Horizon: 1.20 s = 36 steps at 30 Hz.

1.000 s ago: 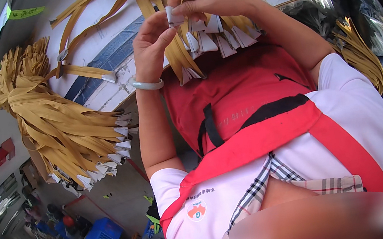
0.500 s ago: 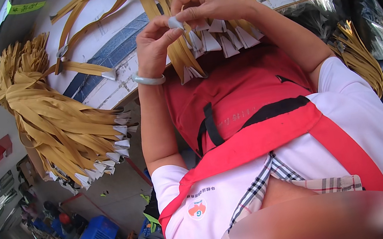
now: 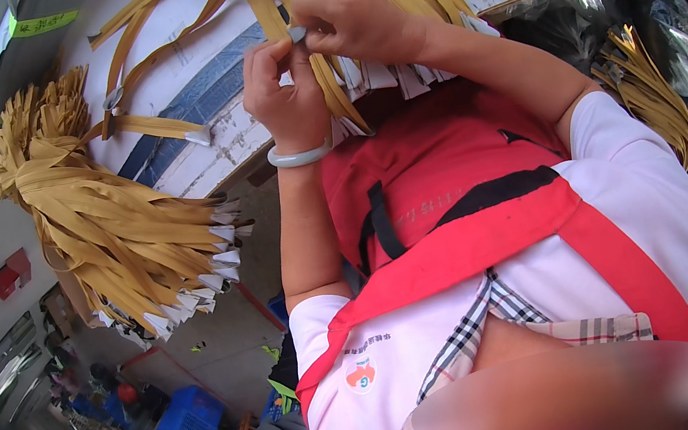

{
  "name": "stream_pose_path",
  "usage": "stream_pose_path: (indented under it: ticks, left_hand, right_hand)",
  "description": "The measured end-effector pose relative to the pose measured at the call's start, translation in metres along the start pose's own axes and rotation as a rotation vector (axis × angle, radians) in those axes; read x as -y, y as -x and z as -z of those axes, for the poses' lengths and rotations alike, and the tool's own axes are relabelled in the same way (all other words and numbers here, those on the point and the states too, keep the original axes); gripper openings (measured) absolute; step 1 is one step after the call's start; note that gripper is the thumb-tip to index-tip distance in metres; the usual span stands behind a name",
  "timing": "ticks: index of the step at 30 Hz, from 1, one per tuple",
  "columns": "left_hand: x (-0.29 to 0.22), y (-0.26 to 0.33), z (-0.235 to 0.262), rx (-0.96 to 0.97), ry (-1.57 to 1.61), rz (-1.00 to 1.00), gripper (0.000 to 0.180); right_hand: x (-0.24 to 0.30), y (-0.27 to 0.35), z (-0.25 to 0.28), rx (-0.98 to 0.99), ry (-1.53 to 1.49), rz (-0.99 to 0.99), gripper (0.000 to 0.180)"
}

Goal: Assembling small metal components onto the ends of yellow fabric straps.

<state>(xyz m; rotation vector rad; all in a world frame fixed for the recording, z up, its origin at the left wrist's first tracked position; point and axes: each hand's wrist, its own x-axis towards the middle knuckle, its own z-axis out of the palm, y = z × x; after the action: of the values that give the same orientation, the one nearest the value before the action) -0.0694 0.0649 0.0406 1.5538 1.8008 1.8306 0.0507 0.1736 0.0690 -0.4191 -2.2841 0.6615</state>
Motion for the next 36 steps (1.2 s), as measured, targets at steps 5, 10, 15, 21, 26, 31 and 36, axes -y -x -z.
stream_pose_path:
  ticks: [5, 10, 15, 21, 26, 31, 36]
  left_hand:
    - [-0.034, -0.016, 0.017, 0.041, 0.689, 0.514, 0.013]
    - [0.001, -0.015, 0.033, 0.281, 0.534, 0.316, 0.011]
    - [0.001, -0.001, 0.023, 0.290, 0.113, 0.019, 0.011]
    - [0.003, -0.003, 0.049, 0.074, 0.311, 0.249, 0.010]
    - [0.061, -0.038, 0.132, -0.456, -0.031, 0.281, 0.018]
    - [0.015, 0.001, 0.054, 0.161, -0.027, 0.201, 0.007]
    - [-0.033, 0.030, 0.003, 0.424, -0.148, 0.236, 0.019]
  right_hand:
    - [-0.008, 0.002, 0.004, 0.017, -0.208, -0.052, 0.011]
    - [0.000, 0.005, 0.011, 0.191, -0.767, -0.331, 0.014]
    - [0.011, 0.013, 0.022, 0.306, -0.599, -0.513, 0.019]
    - [-0.010, 0.023, 0.036, 0.214, -0.617, -0.612, 0.023]
    - [-0.045, 0.030, 0.061, 0.149, -0.390, -0.588, 0.024]
    - [-0.006, 0.023, 0.046, 0.285, -0.137, -0.090, 0.020]
    - [-0.020, 0.010, 0.037, 0.321, 0.027, -0.074, 0.021]
